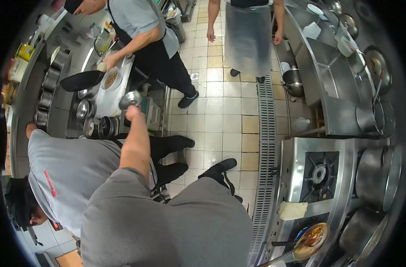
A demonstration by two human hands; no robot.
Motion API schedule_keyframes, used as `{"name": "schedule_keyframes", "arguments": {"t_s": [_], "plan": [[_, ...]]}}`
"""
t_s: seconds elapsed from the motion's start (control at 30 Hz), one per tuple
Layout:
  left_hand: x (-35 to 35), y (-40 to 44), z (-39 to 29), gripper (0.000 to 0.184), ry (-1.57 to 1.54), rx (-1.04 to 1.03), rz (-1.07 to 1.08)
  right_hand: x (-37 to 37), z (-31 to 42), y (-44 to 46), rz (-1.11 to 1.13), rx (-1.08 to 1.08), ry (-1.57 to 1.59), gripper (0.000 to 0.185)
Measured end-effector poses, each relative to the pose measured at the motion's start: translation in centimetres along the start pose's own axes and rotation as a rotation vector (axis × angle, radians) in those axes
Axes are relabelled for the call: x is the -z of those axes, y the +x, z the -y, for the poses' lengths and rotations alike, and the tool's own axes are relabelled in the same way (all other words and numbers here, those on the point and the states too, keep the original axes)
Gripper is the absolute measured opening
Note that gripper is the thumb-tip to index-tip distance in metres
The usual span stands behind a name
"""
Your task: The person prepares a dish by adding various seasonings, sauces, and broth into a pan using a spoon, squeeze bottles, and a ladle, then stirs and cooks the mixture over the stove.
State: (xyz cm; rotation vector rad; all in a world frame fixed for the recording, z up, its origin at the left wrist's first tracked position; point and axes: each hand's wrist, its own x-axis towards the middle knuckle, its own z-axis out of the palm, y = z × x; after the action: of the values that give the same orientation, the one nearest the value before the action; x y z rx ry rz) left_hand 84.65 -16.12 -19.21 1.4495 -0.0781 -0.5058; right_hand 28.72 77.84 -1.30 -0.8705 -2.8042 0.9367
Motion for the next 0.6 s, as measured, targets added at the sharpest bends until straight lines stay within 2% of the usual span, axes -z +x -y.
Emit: {"name": "schedule_keyframes", "arguments": {"t_s": [0.07,0.1,0.13,0.17,0.23,0.27,0.3,0.33,0.37,0.4,0.43,0.47,0.5,0.53,0.6], "plan": [[-0.1,3.3,-3.8,0.027,-0.11,0.099,-0.131,0.3,2.1,0.0,-0.012,0.072,0.014,0.044],[0.0,5.4,-4.5,0.032,-0.222,0.064,-0.111,0.2,3.0,0.0,-0.012,0.102,0.028,0.042],[0.1,7.0,-5.3,0.037,-0.297,0.158,-0.066,0.0,3.9,0.0,-0.002,0.12,0.045,0.04],[0.7,8.2,-5.7,0.038,-0.227,0.238,0.06,-0.3,4.5,-0.3,0.01,0.124,0.07,0.037],[0.8,6.3,-5.5,0.038,-0.089,0.284,0.108,-1.5,6.5,-1.0,0.027,0.081,0.116,0.044],[1.6,8.8,-1.6,0.036,-0.053,0.371,0.282,-1.6,7.6,-1.7,0.028,0.03,0.16,0.054],[3.0,7.3,2.4,0.034,0.008,0.255,0.563,-0.4,7.7,-2.7,-0.01,-0.037,0.219,0.065],[2.6,8.3,8.0,0.035,0.089,0.419,0.648,0.3,7.2,-4.3,-0.069,0.086,0.48,0.06],[3.4,1.1,10.3,0.037,0.296,0.432,0.696,1.0,6.3,-5.2,-0.102,0.239,0.551,0.055],[4.1,-5.5,11.3,0.04,0.435,0.621,0.829,2.5,5.5,-5.8,-0.179,0.15,0.422,0.05],[5.2,-7.7,16.9,0.046,0.536,0.759,0.927,3.9,6.3,-8.2,-0.245,0.19,0.553,0.049],[6.3,-11.5,21.1,0.054,0.663,0.881,0.939,5.9,7.1,-10.0,-0.312,0.201,0.48,0.051],[7.4,-16.5,24.0,0.061,0.877,0.874,1.069,8.0,3.4,-9.0,-0.441,0.232,0.416,0.049],[8.6,-22.6,24.4,0.063,1.105,0.926,1.213,10.5,3.5,-10.6,-0.505,0.181,0.52,0.045],[10.7,-33.3,22.7,0.06,1.53,0.733,1.626,16.4,1.1,-11.6,-0.731,0.187,0.445,0.037]]}}
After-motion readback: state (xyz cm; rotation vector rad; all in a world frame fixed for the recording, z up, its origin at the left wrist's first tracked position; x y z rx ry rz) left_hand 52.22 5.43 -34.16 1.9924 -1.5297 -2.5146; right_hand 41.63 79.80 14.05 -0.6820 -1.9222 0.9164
